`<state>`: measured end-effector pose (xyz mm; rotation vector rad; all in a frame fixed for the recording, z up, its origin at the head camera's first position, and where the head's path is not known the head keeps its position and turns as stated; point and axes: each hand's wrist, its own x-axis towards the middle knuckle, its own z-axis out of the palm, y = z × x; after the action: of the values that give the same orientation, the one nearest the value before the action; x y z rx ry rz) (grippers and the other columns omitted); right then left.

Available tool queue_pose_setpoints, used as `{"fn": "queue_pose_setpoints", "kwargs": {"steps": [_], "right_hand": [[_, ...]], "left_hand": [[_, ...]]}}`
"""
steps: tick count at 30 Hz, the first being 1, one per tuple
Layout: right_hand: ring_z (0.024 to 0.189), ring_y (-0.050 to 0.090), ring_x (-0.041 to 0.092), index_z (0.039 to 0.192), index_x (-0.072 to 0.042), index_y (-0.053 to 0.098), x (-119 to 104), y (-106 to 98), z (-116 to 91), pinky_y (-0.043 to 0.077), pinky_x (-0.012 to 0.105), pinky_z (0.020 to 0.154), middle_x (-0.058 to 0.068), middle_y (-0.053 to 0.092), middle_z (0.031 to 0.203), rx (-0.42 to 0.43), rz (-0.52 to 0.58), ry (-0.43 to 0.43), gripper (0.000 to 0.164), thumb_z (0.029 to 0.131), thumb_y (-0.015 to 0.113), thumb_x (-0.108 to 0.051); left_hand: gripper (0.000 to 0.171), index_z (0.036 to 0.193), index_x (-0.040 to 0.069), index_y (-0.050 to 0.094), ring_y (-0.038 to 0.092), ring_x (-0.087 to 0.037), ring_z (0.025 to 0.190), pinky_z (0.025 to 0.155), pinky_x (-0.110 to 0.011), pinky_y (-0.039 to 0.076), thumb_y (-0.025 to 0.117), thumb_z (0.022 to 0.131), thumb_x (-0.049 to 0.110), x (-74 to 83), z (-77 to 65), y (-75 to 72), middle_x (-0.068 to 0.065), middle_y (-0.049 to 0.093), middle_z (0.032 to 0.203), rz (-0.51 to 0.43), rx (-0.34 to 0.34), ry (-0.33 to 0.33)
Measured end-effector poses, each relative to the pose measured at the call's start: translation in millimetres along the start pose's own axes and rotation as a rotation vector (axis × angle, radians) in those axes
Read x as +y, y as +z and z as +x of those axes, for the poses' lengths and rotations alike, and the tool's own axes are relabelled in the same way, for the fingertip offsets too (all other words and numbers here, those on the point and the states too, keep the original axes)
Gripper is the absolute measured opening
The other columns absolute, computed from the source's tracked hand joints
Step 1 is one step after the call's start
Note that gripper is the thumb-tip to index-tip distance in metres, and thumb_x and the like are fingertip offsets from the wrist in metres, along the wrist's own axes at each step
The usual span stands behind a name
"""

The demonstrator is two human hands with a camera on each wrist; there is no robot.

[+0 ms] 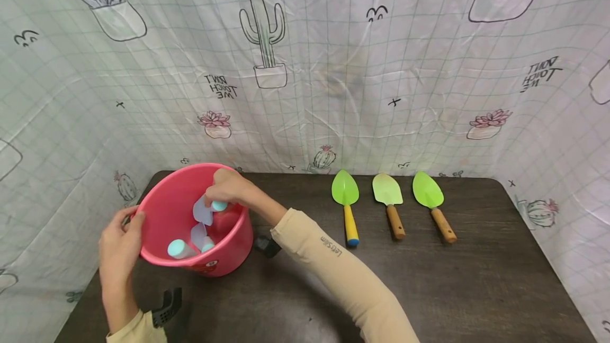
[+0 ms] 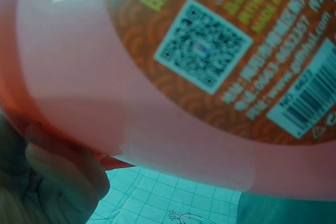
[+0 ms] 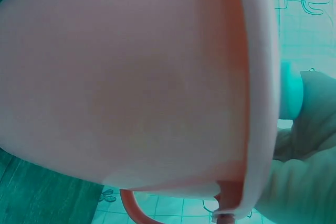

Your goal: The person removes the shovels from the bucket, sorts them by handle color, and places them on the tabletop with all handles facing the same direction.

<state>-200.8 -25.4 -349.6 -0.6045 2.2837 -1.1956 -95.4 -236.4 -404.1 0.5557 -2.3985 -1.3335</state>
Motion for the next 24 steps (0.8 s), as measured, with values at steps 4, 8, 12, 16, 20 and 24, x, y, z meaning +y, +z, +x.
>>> {"fn": "queue_pose_setpoints", "kwargs": {"steps": [4,8,12,16,20,24], "right_hand": [[0.045,0.04,0.011,0.046,-0.013,0.044,0.4,-1.3,-1.0,0.041,0.024,0.053,-0.004,0.035,0.047,0.004,0.0,0.005,0.046,0.084,0.068,-0.004],[0.046,0.042,0.011,0.046,-0.012,0.048,-1.0,-4.4,-1.3,0.041,0.023,0.053,-0.004,0.039,0.047,-0.005,0.047,0.02,0.045,0.085,0.068,-0.004],[0.05,0.056,0.012,0.053,-0.006,0.063,-3.3,-9.6,-2.4,0.05,0.023,0.058,-0.001,0.054,0.052,-0.028,0.151,0.041,0.035,0.088,0.067,-0.004],[0.055,0.064,0.014,0.066,0.0,0.071,-4.0,-13.1,-5.4,0.058,0.029,0.069,0.004,0.063,0.06,-0.037,0.221,0.067,0.025,0.09,0.067,-0.005],[0.058,0.067,0.016,0.079,0.006,0.075,-1.9,-14.1,-8.4,0.06,0.033,0.074,0.008,0.068,0.069,-0.048,0.341,0.091,0.018,0.091,0.067,-0.005],[0.062,0.07,0.018,0.091,0.01,0.075,1.5,-14.2,-10.6,0.06,0.032,0.072,0.012,0.07,0.079,-0.068,0.466,0.11,0.016,0.092,0.067,-0.004]], "left_hand": [[0.049,0.143,-0.004,0.054,0.068,-0.032,0.082,0.054,-0.022,0.045,0.044,0.109,0.03,-0.9,1.3,0.5,-0.033,0.069,0.116,0.002,-0.008,-0.002],[0.05,0.144,-0.004,0.053,0.066,-0.026,0.076,0.053,-0.024,0.045,0.044,0.109,0.031,-1.8,2.6,0.2,-0.032,0.069,0.115,0.005,-0.011,-0.01],[0.049,0.144,-0.003,0.054,0.065,-0.023,0.073,0.053,-0.024,0.045,0.045,0.109,0.031,-1.1,3.5,0.5,-0.032,0.07,0.114,0.006,-0.006,-0.01],[0.05,0.144,-0.004,0.053,0.068,-0.029,0.077,0.054,-0.023,0.045,0.045,0.109,0.031,0.0,3.6,1.6,-0.033,0.069,0.115,0.001,-0.009,-0.007],[0.05,0.144,-0.003,0.053,0.07,-0.039,0.088,0.057,-0.019,0.046,0.045,0.108,0.031,1.4,0.5,1.4,-0.032,0.068,0.119,-0.004,-0.006,-0.023],[0.05,0.145,-0.002,0.052,0.069,-0.045,0.097,0.059,-0.015,0.045,0.044,0.108,0.031,0.6,-1.8,0.4,-0.032,0.067,0.122,0.004,-0.004,-0.03]]}}
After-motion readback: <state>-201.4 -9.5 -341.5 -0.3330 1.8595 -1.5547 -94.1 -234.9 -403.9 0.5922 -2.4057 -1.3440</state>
